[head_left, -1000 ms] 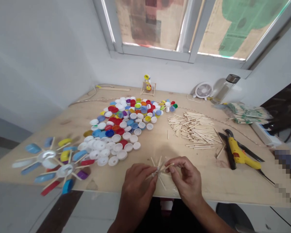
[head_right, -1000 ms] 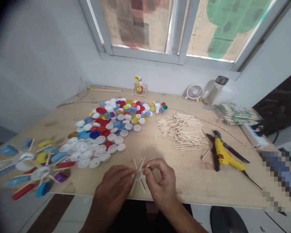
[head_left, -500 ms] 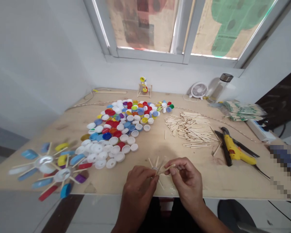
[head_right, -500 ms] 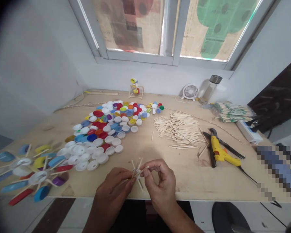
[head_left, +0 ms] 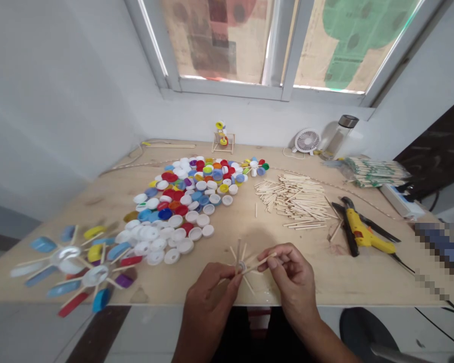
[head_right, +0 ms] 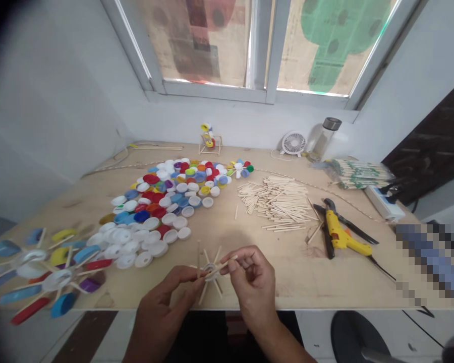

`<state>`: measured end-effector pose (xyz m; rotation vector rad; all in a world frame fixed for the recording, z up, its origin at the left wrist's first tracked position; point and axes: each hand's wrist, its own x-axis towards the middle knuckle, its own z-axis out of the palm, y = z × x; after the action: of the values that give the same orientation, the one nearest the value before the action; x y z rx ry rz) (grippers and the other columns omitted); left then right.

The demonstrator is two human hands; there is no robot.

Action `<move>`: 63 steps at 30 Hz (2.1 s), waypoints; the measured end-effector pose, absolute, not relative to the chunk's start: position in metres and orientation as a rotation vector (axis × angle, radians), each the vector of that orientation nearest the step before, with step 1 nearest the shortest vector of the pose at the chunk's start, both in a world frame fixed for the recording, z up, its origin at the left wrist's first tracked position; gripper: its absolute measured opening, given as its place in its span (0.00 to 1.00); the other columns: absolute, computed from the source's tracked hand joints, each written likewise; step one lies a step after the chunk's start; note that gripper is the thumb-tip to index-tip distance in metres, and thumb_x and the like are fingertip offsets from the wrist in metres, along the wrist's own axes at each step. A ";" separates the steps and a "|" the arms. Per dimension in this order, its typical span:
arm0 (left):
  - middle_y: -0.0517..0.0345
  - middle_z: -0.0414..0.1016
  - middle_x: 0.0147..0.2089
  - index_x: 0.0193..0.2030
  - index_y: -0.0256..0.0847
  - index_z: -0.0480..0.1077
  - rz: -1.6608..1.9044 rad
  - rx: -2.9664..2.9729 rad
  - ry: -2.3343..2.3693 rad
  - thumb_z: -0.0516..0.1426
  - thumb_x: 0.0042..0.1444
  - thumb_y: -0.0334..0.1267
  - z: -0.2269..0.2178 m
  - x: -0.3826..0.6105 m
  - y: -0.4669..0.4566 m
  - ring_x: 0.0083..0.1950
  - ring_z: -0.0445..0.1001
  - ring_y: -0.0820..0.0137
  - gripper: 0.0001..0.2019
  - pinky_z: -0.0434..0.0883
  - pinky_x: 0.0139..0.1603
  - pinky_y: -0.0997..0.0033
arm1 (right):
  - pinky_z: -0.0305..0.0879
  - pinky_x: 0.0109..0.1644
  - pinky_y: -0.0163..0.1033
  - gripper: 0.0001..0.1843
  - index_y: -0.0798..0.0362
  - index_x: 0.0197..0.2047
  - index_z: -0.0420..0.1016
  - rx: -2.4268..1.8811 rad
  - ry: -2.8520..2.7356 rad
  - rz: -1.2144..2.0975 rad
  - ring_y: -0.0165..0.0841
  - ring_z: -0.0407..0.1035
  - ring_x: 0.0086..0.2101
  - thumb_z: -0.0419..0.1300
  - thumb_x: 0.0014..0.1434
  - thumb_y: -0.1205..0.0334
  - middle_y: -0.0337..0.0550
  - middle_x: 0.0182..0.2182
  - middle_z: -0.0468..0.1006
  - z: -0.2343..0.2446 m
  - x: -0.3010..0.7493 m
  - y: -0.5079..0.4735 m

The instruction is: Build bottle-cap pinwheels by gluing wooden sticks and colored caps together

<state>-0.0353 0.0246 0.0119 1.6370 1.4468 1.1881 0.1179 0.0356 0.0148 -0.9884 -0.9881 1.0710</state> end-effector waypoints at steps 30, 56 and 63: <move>0.63 0.75 0.23 0.32 0.43 0.78 1.051 1.154 1.282 0.61 0.52 0.43 0.019 -0.038 0.012 0.26 0.70 0.73 0.07 0.66 0.28 0.78 | 0.65 0.38 0.35 0.17 0.51 0.43 0.74 -1.147 -1.161 1.405 0.32 0.70 0.35 0.59 0.60 0.46 0.43 0.34 0.76 0.000 0.140 -0.017; 0.61 0.73 0.19 0.21 0.40 0.72 0.681 1.274 1.102 0.58 0.51 0.39 0.035 -0.028 0.000 0.23 0.68 0.74 0.11 0.60 0.26 0.77 | 0.61 0.32 0.30 0.13 0.53 0.27 0.79 -1.150 -0.924 1.310 0.27 0.65 0.26 0.63 0.58 0.53 0.40 0.25 0.74 0.016 0.159 -0.010; 0.63 0.73 0.19 0.20 0.41 0.72 0.664 1.402 1.138 0.57 0.51 0.38 0.037 -0.033 -0.001 0.24 0.68 0.74 0.11 0.61 0.29 0.76 | 0.62 0.29 0.29 0.12 0.54 0.28 0.79 -1.130 -0.724 1.341 0.25 0.63 0.24 0.68 0.52 0.53 0.38 0.22 0.72 0.018 0.158 -0.005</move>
<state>-0.0328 -0.0009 0.0374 1.4016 1.1377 0.6639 0.1576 -0.0050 0.0180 -1.1302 -0.7238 1.3412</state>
